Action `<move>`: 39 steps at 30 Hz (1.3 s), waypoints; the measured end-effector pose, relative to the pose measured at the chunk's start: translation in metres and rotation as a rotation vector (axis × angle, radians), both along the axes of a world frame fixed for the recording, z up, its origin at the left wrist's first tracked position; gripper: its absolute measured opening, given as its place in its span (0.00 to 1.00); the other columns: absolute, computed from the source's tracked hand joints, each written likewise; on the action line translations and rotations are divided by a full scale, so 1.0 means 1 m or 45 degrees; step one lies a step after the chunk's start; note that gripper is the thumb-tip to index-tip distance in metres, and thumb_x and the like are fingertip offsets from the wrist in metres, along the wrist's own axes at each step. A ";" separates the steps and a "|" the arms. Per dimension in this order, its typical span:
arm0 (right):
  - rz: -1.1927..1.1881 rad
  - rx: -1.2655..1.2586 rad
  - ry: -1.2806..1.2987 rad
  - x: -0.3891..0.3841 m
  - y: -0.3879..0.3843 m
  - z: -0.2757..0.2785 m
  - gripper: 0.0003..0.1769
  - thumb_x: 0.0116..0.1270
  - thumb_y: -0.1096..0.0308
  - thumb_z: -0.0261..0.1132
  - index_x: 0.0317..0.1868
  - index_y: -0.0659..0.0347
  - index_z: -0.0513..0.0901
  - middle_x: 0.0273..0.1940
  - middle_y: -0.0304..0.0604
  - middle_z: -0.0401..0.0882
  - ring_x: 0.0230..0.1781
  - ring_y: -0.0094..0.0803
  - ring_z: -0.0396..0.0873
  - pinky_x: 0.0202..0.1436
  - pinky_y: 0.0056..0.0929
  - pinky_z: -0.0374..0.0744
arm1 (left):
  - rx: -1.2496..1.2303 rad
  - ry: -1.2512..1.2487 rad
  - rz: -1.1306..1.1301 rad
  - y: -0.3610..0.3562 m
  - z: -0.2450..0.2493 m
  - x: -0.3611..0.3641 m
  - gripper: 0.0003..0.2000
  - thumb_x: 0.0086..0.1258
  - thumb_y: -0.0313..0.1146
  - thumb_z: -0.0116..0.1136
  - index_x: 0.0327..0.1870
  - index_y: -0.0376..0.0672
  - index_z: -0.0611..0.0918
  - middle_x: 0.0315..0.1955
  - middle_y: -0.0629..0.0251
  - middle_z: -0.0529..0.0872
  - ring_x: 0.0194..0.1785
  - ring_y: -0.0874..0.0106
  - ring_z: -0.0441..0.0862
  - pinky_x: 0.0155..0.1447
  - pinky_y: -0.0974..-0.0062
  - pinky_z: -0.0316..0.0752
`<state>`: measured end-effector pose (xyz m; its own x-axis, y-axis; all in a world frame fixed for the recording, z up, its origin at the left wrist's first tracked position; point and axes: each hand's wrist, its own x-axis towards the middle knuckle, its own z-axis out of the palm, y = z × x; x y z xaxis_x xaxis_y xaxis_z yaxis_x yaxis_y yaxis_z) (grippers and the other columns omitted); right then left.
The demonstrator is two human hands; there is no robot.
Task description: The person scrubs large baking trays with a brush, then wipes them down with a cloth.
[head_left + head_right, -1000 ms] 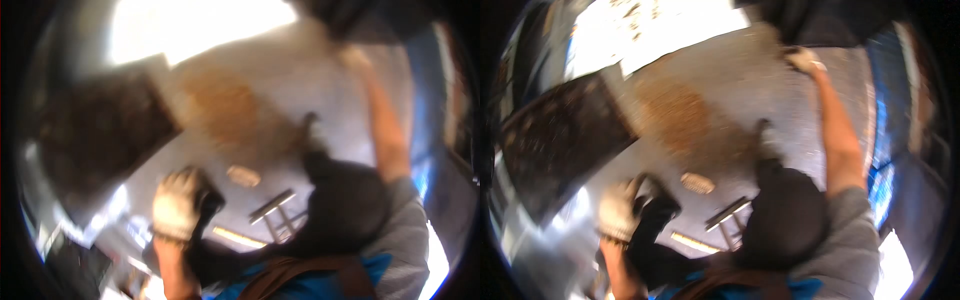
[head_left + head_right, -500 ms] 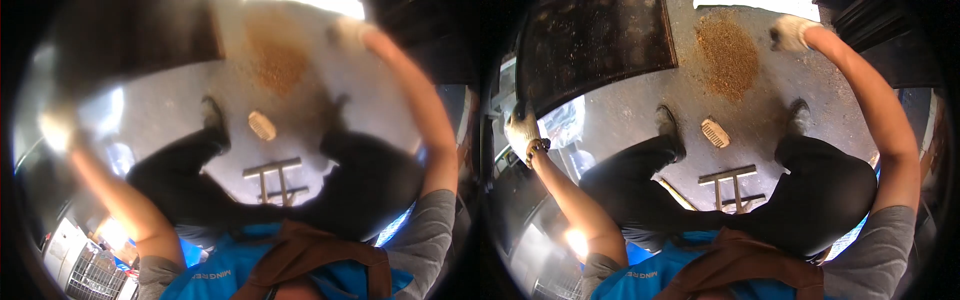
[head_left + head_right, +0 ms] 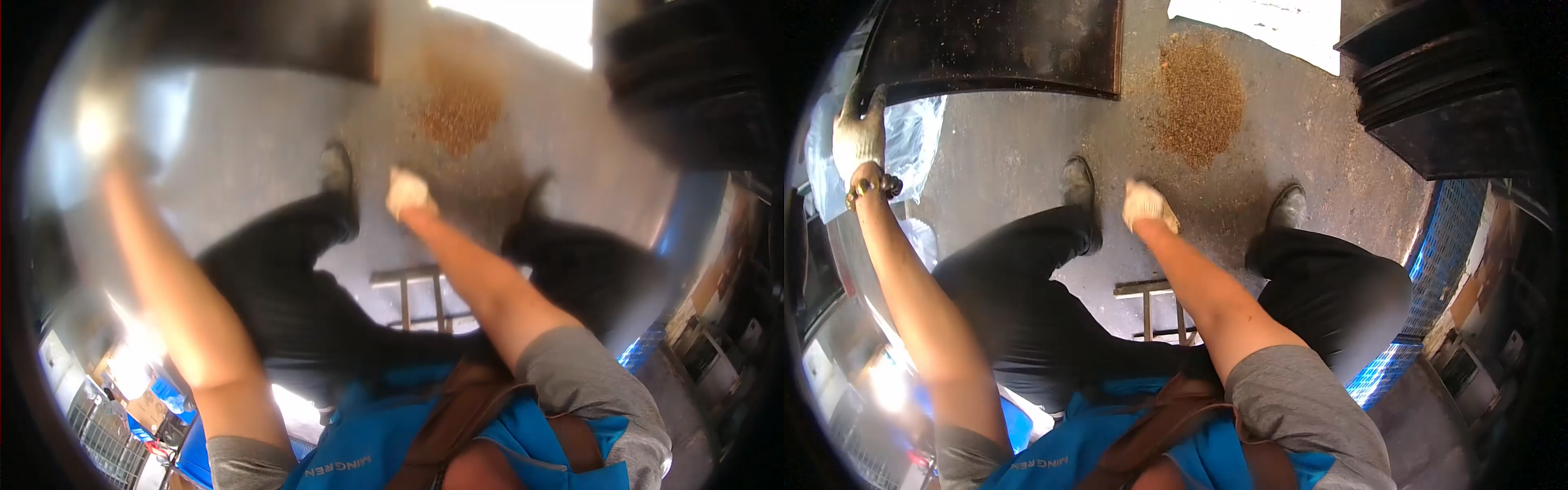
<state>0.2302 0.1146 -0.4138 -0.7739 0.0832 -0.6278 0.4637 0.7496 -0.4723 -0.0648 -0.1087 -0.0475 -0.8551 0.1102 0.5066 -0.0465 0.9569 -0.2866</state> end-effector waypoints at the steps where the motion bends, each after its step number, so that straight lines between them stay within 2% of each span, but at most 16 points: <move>1: -0.057 -0.012 -0.085 0.013 -0.004 0.014 0.20 0.72 0.56 0.60 0.58 0.58 0.82 0.56 0.53 0.84 0.58 0.49 0.83 0.62 0.44 0.80 | -0.001 0.004 -0.017 0.004 0.001 0.003 0.24 0.69 0.54 0.64 0.67 0.64 0.82 0.56 0.59 0.89 0.60 0.57 0.86 0.65 0.61 0.79; 4: -0.085 -0.043 -0.291 0.022 -0.004 0.022 0.17 0.71 0.54 0.63 0.53 0.53 0.84 0.49 0.48 0.87 0.52 0.44 0.86 0.55 0.39 0.83 | 0.003 0.057 0.022 0.011 0.003 0.009 0.23 0.70 0.51 0.65 0.66 0.64 0.83 0.58 0.60 0.87 0.61 0.59 0.85 0.65 0.64 0.78; 6: -0.081 -0.081 -0.290 0.042 -0.011 -0.039 0.15 0.72 0.58 0.62 0.53 0.53 0.84 0.51 0.49 0.86 0.53 0.43 0.86 0.55 0.37 0.83 | 0.005 0.074 0.004 -0.001 0.004 0.002 0.23 0.70 0.50 0.65 0.65 0.62 0.83 0.57 0.60 0.88 0.60 0.60 0.85 0.65 0.64 0.78; 8: 0.323 0.457 0.351 0.066 -0.016 -0.096 0.14 0.75 0.65 0.57 0.57 0.54 0.82 0.60 0.49 0.82 0.58 0.43 0.83 0.58 0.36 0.83 | 0.014 0.082 -0.045 -0.001 0.005 0.000 0.22 0.69 0.48 0.67 0.64 0.59 0.84 0.56 0.60 0.88 0.60 0.61 0.86 0.65 0.65 0.77; 9: 0.318 0.468 0.365 0.059 -0.012 -0.095 0.14 0.75 0.65 0.57 0.57 0.54 0.82 0.60 0.49 0.82 0.58 0.43 0.83 0.58 0.36 0.83 | 0.020 0.090 -0.075 0.000 0.007 0.001 0.22 0.69 0.47 0.68 0.63 0.57 0.85 0.56 0.60 0.89 0.60 0.62 0.86 0.65 0.66 0.77; 11: 0.255 0.187 0.125 0.054 -0.008 -0.095 0.23 0.76 0.68 0.51 0.69 0.61 0.74 0.69 0.52 0.75 0.69 0.44 0.76 0.64 0.49 0.82 | 0.035 0.106 -0.134 0.005 0.008 0.005 0.21 0.69 0.45 0.69 0.62 0.54 0.85 0.55 0.60 0.89 0.59 0.63 0.86 0.65 0.67 0.77; 16: 0.268 0.228 -0.021 0.043 -0.010 -0.078 0.26 0.78 0.69 0.51 0.74 0.52 0.66 0.71 0.52 0.71 0.69 0.49 0.75 0.64 0.52 0.82 | 0.105 0.151 -0.334 0.045 0.021 0.023 0.21 0.68 0.42 0.73 0.59 0.42 0.87 0.52 0.58 0.90 0.56 0.67 0.87 0.64 0.69 0.76; 21: 0.237 0.066 -0.288 0.004 0.013 -0.008 0.25 0.79 0.67 0.52 0.74 0.50 0.68 0.68 0.51 0.73 0.70 0.49 0.74 0.64 0.52 0.82 | 0.252 0.199 -0.610 0.072 0.014 0.015 0.22 0.68 0.42 0.73 0.58 0.39 0.86 0.51 0.55 0.90 0.54 0.65 0.87 0.63 0.69 0.77; 22: 0.228 0.064 -0.408 0.001 0.016 -0.003 0.24 0.79 0.67 0.52 0.73 0.49 0.68 0.67 0.51 0.73 0.70 0.49 0.74 0.64 0.52 0.82 | 0.478 0.204 -0.572 0.084 0.010 0.016 0.23 0.69 0.44 0.72 0.60 0.39 0.85 0.50 0.54 0.90 0.53 0.65 0.87 0.62 0.69 0.77; 23: 0.222 0.065 -0.408 0.002 0.018 -0.008 0.24 0.79 0.67 0.52 0.73 0.49 0.68 0.67 0.51 0.73 0.70 0.49 0.74 0.64 0.52 0.82 | 0.701 0.203 -0.529 0.095 0.008 0.019 0.25 0.70 0.45 0.71 0.62 0.40 0.84 0.49 0.54 0.90 0.52 0.65 0.87 0.61 0.69 0.78; 28: 0.247 0.112 -0.241 0.012 0.017 -0.022 0.22 0.76 0.69 0.55 0.69 0.48 0.73 0.63 0.54 0.75 0.63 0.53 0.79 0.61 0.52 0.83 | 0.699 0.056 -0.497 0.122 -0.001 0.025 0.28 0.71 0.48 0.69 0.66 0.39 0.81 0.50 0.53 0.89 0.53 0.66 0.86 0.62 0.69 0.77; 31: 0.212 0.081 -0.234 0.008 0.026 0.000 0.22 0.75 0.69 0.56 0.68 0.48 0.75 0.62 0.56 0.76 0.60 0.54 0.80 0.58 0.51 0.84 | 0.603 -0.011 -0.463 0.118 -0.006 0.015 0.28 0.73 0.48 0.68 0.66 0.37 0.80 0.50 0.53 0.88 0.45 0.70 0.85 0.52 0.74 0.79; 32: 0.204 0.071 -0.219 0.007 0.028 0.003 0.22 0.75 0.69 0.56 0.68 0.48 0.75 0.62 0.56 0.76 0.60 0.54 0.80 0.58 0.51 0.84 | 0.706 0.036 -0.666 0.115 -0.010 0.007 0.29 0.73 0.48 0.67 0.66 0.35 0.80 0.47 0.55 0.88 0.37 0.75 0.80 0.43 0.77 0.76; 35: 0.274 0.075 -0.213 0.003 0.031 -0.008 0.21 0.74 0.68 0.57 0.66 0.48 0.77 0.61 0.56 0.77 0.60 0.53 0.80 0.55 0.49 0.85 | 0.863 0.082 -0.795 0.135 0.002 0.010 0.30 0.73 0.49 0.67 0.65 0.31 0.80 0.44 0.57 0.89 0.29 0.81 0.75 0.34 0.80 0.72; 36: 0.360 0.141 -0.203 0.005 0.023 -0.037 0.21 0.74 0.68 0.58 0.65 0.47 0.79 0.61 0.55 0.77 0.61 0.53 0.80 0.55 0.49 0.85 | 0.845 0.040 -0.586 0.146 0.009 0.016 0.30 0.73 0.49 0.67 0.65 0.31 0.80 0.48 0.55 0.88 0.37 0.77 0.79 0.43 0.78 0.75; 39: 0.437 0.209 -0.180 0.009 0.017 -0.057 0.20 0.73 0.68 0.60 0.64 0.48 0.81 0.62 0.52 0.77 0.63 0.51 0.78 0.55 0.49 0.84 | 0.911 -0.036 -0.390 0.152 0.001 0.008 0.29 0.73 0.48 0.66 0.63 0.30 0.81 0.53 0.52 0.88 0.54 0.68 0.82 0.62 0.74 0.73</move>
<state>0.2394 0.1314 -0.4709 -0.6811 -0.0572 -0.7299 0.2250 0.9324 -0.2830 -0.0569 0.0429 -0.0461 -0.8531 -0.0017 0.5217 0.2481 0.8784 0.4085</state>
